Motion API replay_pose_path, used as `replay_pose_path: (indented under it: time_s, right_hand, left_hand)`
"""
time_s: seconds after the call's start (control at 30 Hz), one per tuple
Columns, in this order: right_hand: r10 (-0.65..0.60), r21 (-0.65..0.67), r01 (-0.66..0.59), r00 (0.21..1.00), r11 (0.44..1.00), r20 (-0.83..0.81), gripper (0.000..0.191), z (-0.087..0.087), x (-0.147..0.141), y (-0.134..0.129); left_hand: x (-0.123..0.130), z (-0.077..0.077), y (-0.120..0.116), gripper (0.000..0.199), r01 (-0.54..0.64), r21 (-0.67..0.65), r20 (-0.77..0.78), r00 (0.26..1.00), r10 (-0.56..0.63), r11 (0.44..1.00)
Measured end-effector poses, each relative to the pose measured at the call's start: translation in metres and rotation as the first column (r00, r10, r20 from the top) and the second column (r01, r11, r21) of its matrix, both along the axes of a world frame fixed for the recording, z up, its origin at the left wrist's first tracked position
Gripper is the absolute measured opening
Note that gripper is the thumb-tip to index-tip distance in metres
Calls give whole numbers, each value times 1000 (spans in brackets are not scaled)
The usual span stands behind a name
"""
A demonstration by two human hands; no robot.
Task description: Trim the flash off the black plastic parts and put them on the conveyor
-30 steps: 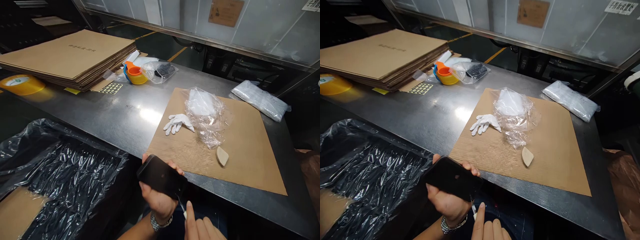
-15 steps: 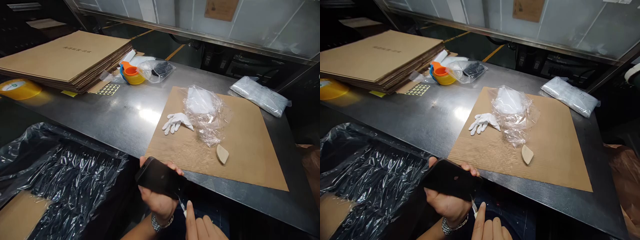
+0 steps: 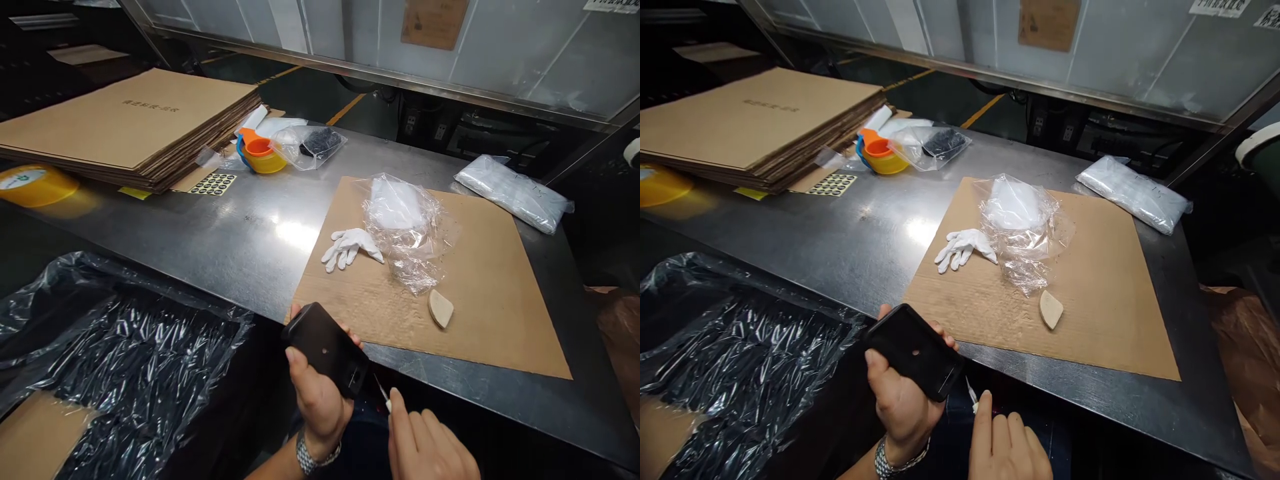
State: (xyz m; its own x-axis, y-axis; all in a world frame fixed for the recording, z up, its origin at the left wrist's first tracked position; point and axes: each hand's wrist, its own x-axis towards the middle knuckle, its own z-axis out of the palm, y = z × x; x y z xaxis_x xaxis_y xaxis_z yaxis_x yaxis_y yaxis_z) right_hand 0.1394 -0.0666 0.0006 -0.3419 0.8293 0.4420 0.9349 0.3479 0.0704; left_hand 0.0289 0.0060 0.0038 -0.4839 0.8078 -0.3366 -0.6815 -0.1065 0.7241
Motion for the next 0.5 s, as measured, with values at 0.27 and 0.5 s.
replay_pose_path:
  time_s: [0.27, 0.5]
  right_hand:
    - [27, -323, -126, 955, 938, -294, 30, 2, 27, 3]
    - [60, -161, -73, 995, 984, -81, 29, 6, 27, -1]
  left_hand:
    - [-11, 1, 3, 42, 398, -128, 329, 881, -340, 908]
    - [-8, 6, 2, 45, 432, -98, 310, 869, -385, 896]
